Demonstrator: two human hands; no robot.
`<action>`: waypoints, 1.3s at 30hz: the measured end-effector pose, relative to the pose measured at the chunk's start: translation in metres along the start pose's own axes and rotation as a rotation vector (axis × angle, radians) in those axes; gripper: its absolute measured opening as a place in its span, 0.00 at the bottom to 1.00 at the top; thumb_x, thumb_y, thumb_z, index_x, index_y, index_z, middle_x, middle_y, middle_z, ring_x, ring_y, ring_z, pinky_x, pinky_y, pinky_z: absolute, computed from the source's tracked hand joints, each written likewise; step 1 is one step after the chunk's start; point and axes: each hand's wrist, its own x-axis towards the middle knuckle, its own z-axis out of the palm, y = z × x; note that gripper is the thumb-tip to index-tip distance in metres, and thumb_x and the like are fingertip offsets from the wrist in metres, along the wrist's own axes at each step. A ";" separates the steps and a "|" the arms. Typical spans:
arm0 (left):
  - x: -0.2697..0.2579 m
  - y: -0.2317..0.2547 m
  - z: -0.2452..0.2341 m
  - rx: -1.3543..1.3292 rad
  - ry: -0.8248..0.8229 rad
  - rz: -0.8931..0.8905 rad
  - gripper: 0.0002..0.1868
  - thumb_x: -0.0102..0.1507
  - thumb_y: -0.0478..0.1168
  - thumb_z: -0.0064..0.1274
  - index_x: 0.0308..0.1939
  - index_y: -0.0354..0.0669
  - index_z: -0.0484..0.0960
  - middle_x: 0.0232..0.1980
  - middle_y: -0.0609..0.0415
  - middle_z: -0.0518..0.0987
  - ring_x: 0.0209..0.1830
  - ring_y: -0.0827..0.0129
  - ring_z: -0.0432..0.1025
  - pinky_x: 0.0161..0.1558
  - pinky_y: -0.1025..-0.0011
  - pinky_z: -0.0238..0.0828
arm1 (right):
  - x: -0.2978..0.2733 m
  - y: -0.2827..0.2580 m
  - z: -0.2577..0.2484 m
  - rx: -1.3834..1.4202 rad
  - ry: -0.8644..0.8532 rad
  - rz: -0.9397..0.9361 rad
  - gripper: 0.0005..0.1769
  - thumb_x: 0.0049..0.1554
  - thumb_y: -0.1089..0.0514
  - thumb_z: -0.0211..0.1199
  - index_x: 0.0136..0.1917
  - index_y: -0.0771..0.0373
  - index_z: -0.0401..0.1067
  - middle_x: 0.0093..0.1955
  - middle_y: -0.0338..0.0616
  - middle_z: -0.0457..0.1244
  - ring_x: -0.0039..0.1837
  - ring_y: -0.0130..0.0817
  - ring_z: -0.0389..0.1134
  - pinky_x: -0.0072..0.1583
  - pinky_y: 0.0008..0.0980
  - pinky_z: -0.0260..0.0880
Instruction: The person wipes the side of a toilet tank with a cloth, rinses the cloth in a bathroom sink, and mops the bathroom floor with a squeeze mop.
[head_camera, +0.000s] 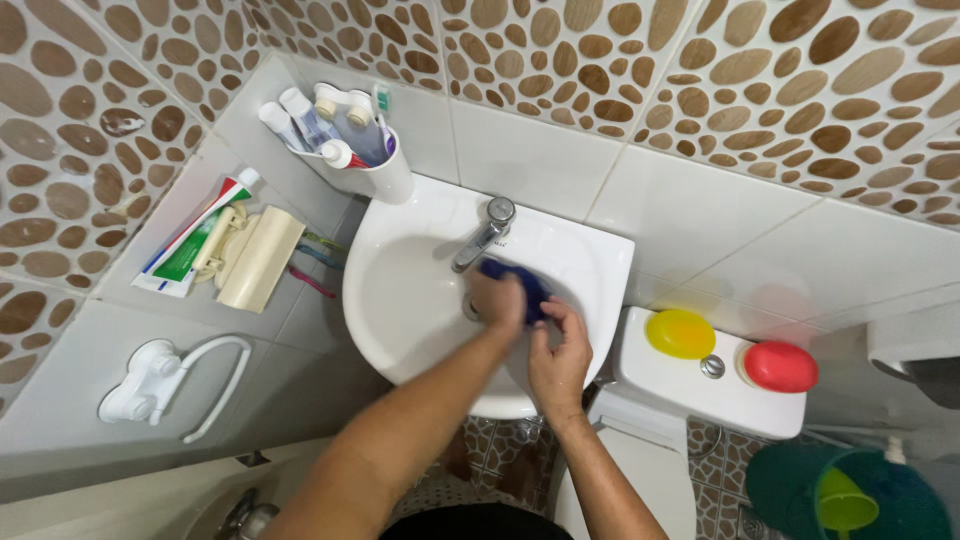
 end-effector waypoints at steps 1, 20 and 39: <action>-0.030 0.000 0.016 0.019 -0.093 -0.077 0.30 0.57 0.35 0.59 0.61 0.33 0.69 0.54 0.32 0.80 0.52 0.41 0.77 0.59 0.52 0.74 | 0.002 0.005 -0.002 -0.014 0.038 -0.116 0.14 0.65 0.68 0.58 0.62 0.67 0.77 0.74 0.55 0.69 0.71 0.47 0.71 0.67 0.43 0.70; -0.025 0.107 -0.181 1.654 -0.840 0.308 0.24 0.71 0.53 0.53 0.63 0.39 0.85 0.62 0.41 0.83 0.64 0.52 0.77 0.64 0.55 0.76 | 0.007 0.001 -0.001 -0.026 -0.075 0.061 0.21 0.61 0.62 0.69 0.67 0.65 0.72 0.82 0.57 0.59 0.72 0.45 0.70 0.49 0.32 0.75; 0.008 -0.023 -0.045 1.010 -0.253 0.323 0.41 0.64 0.60 0.63 0.68 0.30 0.76 0.65 0.22 0.71 0.61 0.28 0.68 0.62 0.43 0.67 | 0.005 -0.003 -0.021 -0.179 0.015 -0.238 0.20 0.63 0.61 0.67 0.67 0.67 0.73 0.80 0.62 0.59 0.81 0.58 0.61 0.78 0.52 0.64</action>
